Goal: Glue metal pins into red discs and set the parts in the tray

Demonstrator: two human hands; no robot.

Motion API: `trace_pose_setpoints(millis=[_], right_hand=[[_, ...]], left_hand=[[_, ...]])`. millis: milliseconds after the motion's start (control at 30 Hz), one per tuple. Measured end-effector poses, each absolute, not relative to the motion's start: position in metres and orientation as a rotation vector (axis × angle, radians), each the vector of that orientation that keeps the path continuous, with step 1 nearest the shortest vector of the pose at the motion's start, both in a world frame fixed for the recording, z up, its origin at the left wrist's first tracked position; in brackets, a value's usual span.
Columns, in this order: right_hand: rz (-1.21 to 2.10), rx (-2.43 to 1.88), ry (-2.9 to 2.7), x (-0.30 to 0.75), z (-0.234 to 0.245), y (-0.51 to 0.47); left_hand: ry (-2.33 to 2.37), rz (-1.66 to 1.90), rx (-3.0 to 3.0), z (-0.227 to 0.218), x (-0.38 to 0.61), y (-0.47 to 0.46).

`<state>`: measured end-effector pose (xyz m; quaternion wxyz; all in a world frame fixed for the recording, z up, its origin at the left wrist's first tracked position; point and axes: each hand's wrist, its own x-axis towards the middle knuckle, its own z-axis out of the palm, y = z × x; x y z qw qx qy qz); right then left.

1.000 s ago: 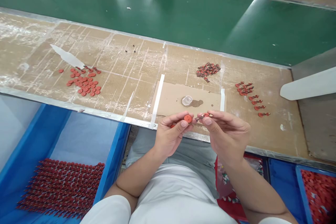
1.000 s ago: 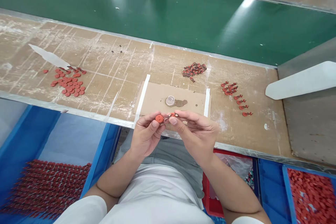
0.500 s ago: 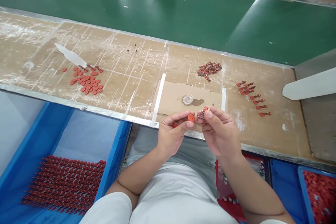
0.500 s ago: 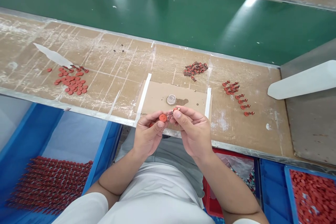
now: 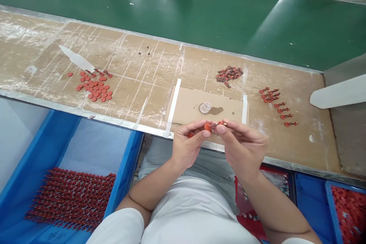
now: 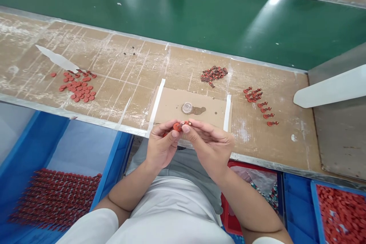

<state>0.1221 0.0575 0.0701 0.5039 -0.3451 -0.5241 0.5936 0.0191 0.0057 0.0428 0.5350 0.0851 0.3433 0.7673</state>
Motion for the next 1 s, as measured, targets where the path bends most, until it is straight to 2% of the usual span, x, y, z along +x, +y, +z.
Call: trace_pose_setpoints(millis=[433,1000], right_hand=[[1.247,-0.789,-1.376,0.1204,0.0637,0.0562],[1.186,-0.746,-1.441,0.1221,0.0595,0.0573]], left_hand=[[0.784,1.840,0.220,0.0447,0.0195,0.0052],[0.802,1.852,0.220,0.0421,0.0203,0.0076]])
